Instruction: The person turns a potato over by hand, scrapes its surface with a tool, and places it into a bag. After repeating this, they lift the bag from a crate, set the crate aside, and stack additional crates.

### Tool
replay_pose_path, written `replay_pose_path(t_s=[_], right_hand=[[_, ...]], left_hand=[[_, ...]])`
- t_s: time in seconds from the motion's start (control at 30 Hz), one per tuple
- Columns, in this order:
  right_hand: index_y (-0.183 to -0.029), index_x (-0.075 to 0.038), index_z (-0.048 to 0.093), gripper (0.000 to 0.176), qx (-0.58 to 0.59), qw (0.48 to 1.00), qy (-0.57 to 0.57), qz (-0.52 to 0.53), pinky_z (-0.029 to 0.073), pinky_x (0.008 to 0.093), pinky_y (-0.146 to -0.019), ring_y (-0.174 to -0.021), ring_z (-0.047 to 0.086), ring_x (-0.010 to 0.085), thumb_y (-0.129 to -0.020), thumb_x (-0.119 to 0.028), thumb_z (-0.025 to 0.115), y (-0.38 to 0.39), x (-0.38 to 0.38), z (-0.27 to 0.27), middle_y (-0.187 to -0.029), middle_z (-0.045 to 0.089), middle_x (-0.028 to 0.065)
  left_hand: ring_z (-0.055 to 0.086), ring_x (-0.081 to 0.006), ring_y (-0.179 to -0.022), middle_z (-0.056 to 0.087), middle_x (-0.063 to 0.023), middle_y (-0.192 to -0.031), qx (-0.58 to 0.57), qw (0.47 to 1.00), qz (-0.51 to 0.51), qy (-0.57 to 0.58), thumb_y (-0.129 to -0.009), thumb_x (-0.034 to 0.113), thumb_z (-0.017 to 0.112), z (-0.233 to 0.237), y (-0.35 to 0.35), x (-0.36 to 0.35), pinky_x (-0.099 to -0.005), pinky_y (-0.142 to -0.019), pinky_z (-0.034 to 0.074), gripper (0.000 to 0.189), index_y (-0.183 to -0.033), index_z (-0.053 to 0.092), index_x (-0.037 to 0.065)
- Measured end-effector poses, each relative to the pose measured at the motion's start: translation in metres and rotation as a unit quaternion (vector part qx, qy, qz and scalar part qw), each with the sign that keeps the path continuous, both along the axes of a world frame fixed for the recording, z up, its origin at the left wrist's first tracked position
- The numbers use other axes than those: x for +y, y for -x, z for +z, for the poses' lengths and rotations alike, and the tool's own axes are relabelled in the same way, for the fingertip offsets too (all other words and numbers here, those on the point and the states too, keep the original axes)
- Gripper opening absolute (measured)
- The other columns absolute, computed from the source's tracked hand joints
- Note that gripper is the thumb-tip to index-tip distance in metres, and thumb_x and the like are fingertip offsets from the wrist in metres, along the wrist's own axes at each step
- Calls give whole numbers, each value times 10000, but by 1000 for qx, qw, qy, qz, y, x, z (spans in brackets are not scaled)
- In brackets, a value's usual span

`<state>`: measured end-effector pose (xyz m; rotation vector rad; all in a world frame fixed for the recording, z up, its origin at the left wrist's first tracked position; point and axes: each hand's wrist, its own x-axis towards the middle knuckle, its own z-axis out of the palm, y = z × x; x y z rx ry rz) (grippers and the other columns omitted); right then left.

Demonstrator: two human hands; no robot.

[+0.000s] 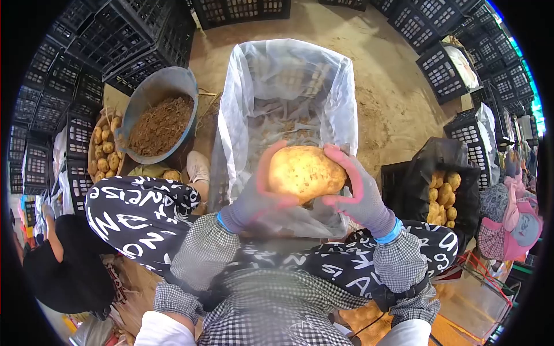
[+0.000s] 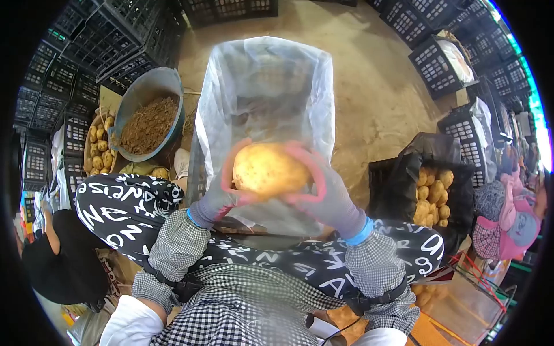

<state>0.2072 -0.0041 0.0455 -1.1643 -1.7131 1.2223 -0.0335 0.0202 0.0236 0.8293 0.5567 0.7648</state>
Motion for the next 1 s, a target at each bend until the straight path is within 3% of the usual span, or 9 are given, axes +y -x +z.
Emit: replay_pose_path(t_s=[0.1, 0.23, 0.33, 0.5, 0.63, 0.7, 0.83, 0.9, 1.0], right_hand=[[-1442, -29, 360, 904, -60, 996, 61, -19, 406, 315, -1032, -1255, 454, 157, -709, -229, 848, -2, -1, 0, -1382, 471, 99], [-1451, -39, 354, 851, 38, 982, 179, -47, 516, 242, -795, -1024, 574, 109, -774, -287, 806, 0, -2, 8, -1277, 539, 72], [-1452, -40, 357, 800, 144, 967, 196, -81, 525, 212, -673, -848, 602, 74, -824, -325, 762, 2, -2, 5, -1184, 584, 61], [-1418, -28, 414, 579, 194, 944, 243, -109, 524, 223, -647, -765, 600, 77, -954, -321, 597, 4, 1, 7, -1102, 613, 62], [-1362, -1, 470, 487, 84, 981, 146, -92, 516, 225, -628, -754, 602, 83, -1011, -338, 458, 24, -4, 3, -1055, 623, 65], [-1336, 9, 486, 487, 101, 967, 211, -98, 509, 221, -621, -746, 599, 78, -1015, -353, 434, 21, -5, 8, -1032, 626, 60], [-1279, 24, 522, 464, 116, 965, 184, -145, 515, 226, -633, -752, 603, 75, -1011, -345, 438, 13, 1, 11, -1031, 639, 60], [-1240, 54, 545, 429, 78, 977, 138, -142, 516, 266, -770, -888, 624, 137, -1015, -294, 435, 9, 3, 3, -1090, 638, 89], [-1288, 69, 497, 452, 90, 985, 74, -129, 513, 310, -898, -1072, 605, 172, -987, -268, 471, 9, 15, -11, -1150, 621, 118]], left_hand=[[367, -246, -1354, 320, -126, -1453, 18, 998, 25, -53, -699, -42, 769, -7, 0, -2, -381, -1077, 393, 1089, -1521, 74, 126], [370, -255, -1355, 316, -131, -1459, -8, 999, 33, -41, -700, -41, 765, -8, -1, -4, -391, -1083, 391, 1102, -1523, 52, 133], [367, -264, -1358, 310, -136, -1467, -24, 999, 28, -16, -703, -51, 752, -11, -1, -2, -393, -1083, 392, 1109, -1525, 32, 139], [369, -272, -1356, 305, -141, -1472, -52, 998, 23, 17, -733, -35, 721, -7, 1, -3, -412, -1083, 389, 1058, -1524, 40, 136], [380, -273, -1347, 308, -142, -1472, -27, 999, 33, -18, -750, 20, 731, -18, 4, -3, -420, -1081, 387, 996, -1511, 97, 121], [385, -268, -1342, 317, -138, -1467, -13, 999, 40, 7, -756, 51, 742, -15, 4, -8, -414, -1080, 389, 983, -1506, 110, 124], [435, -236, -1305, 401, -125, -1424, -63, 992, -20, 106, -790, 117, 746, -22, 5, -17, -391, -1073, 402, 900, -1492, 183, 101], [533, -181, -1202, 531, -99, -1327, -158, 980, -18, 121, -847, 206, 723, -7, 0, -17, -345, -1039, 440, 688, -1407, 368, 22], [568, -175, -1147, 542, -85, -1290, -222, 969, 23, 105, -853, 188, 721, 0, 4, -18, -323, -978, 484, 658, -1389, 371, 35]])
